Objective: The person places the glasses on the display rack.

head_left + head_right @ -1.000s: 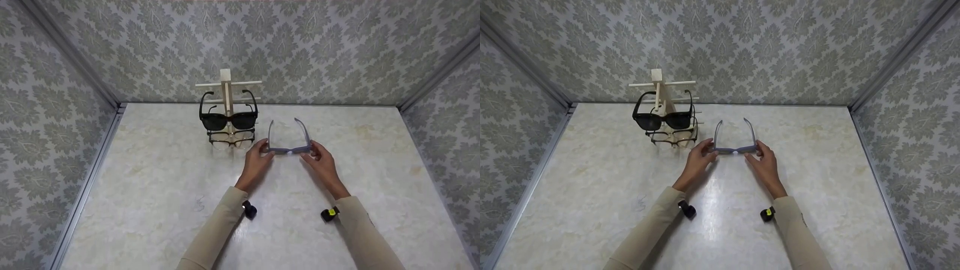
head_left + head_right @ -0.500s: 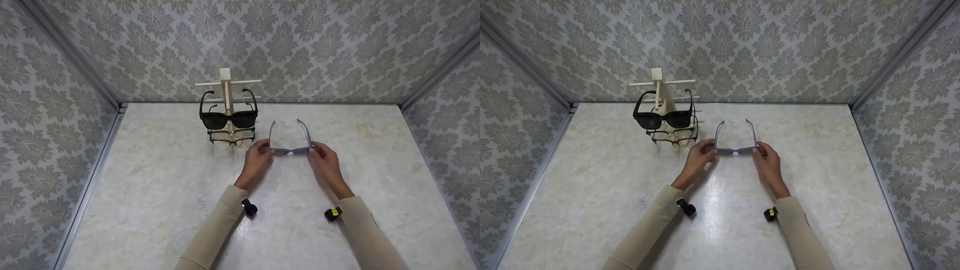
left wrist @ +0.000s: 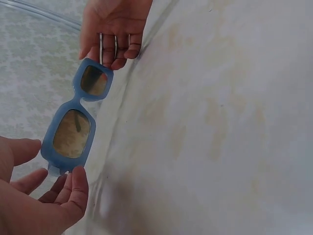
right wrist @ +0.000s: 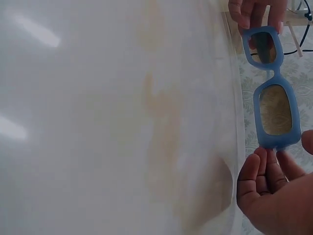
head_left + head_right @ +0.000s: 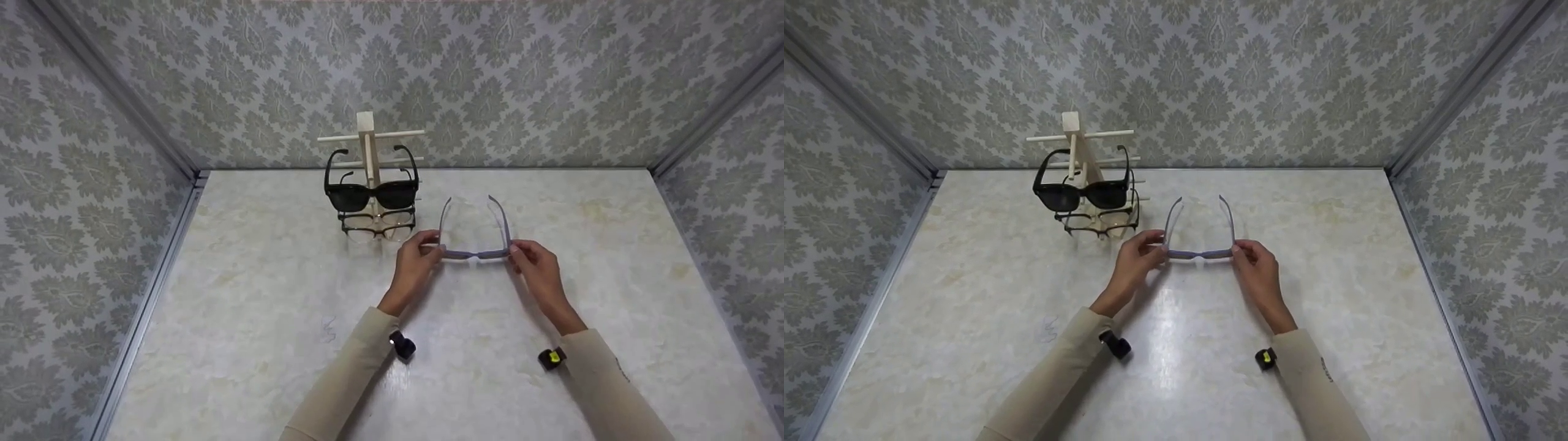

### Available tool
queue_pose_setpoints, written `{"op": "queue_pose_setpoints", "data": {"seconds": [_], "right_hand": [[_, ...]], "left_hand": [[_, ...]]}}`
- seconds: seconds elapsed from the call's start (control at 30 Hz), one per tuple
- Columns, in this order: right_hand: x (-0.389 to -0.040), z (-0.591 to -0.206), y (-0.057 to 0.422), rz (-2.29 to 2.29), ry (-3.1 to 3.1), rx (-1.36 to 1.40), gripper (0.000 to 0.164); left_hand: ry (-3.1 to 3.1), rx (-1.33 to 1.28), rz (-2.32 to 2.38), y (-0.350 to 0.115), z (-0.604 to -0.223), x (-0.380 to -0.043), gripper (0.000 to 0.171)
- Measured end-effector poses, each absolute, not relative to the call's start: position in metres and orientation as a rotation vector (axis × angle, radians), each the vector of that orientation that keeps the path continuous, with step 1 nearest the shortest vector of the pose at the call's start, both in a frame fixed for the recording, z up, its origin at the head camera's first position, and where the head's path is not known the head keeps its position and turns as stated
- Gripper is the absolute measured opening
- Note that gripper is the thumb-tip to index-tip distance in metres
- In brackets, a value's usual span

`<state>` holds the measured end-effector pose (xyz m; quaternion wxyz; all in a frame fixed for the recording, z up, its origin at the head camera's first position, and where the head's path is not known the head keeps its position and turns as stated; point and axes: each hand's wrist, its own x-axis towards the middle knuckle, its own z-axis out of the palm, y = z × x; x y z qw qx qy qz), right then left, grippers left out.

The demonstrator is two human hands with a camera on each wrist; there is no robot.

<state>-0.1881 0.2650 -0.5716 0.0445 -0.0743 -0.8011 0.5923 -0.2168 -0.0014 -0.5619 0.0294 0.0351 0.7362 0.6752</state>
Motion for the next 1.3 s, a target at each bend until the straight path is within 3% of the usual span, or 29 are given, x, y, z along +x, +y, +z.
{"op": "queue_pose_setpoints", "data": {"seconds": [0.37, 1.3], "right_hand": [[-0.176, -0.557, 0.267, 1.908, -2.432, -0.204, 0.041], [-0.150, -0.500, 0.257, 1.883, -2.337, 0.012, 0.035]], "left_hand": [[2.276, 0.156, 2.076, -0.008, -0.545, -0.208, 0.040], [2.415, 0.439, 2.016, -0.028, -0.491, -0.182, 0.046]]}}
